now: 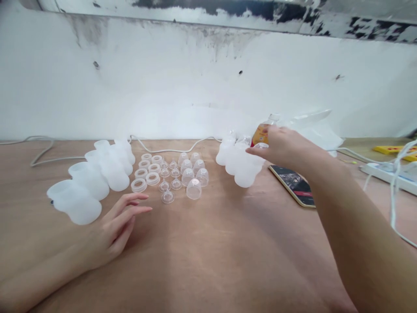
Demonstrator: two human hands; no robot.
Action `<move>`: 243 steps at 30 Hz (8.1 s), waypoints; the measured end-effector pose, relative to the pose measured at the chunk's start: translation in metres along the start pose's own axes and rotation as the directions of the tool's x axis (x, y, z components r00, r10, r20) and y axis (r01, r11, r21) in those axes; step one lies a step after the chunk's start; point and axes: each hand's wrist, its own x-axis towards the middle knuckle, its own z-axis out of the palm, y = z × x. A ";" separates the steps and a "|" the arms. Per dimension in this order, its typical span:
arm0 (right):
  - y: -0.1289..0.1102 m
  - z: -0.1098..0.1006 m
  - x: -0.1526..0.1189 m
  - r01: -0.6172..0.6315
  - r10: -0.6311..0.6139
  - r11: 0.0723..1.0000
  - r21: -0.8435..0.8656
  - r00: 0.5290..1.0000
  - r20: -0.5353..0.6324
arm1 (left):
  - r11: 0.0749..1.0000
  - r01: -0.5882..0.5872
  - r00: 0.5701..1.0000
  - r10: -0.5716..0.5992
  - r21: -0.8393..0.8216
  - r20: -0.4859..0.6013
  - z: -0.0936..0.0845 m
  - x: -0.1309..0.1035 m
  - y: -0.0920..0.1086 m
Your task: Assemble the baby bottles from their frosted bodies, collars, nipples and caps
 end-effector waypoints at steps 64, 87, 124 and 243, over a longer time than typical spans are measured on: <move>-0.128 0.088 -0.124 0.632 -0.659 0.488 0.602 0.719 -0.221 | 0.959 0.249 0.968 -0.252 -0.134 -0.004 -0.002 0.001 -0.023; -0.155 0.079 -0.112 -0.074 -0.417 0.142 0.987 0.900 0.128 | 0.894 0.387 0.909 -0.411 -0.225 -0.071 0.008 0.019 -0.027; -0.167 0.082 -0.110 -0.079 -0.540 0.177 0.981 0.826 0.164 | 0.993 0.111 0.982 -0.103 0.043 -0.158 0.003 0.016 -0.012; -0.162 0.087 -0.116 0.578 -0.728 0.320 0.751 0.657 -0.196 | 0.962 0.270 0.963 -0.269 -0.033 0.015 0.004 0.011 -0.015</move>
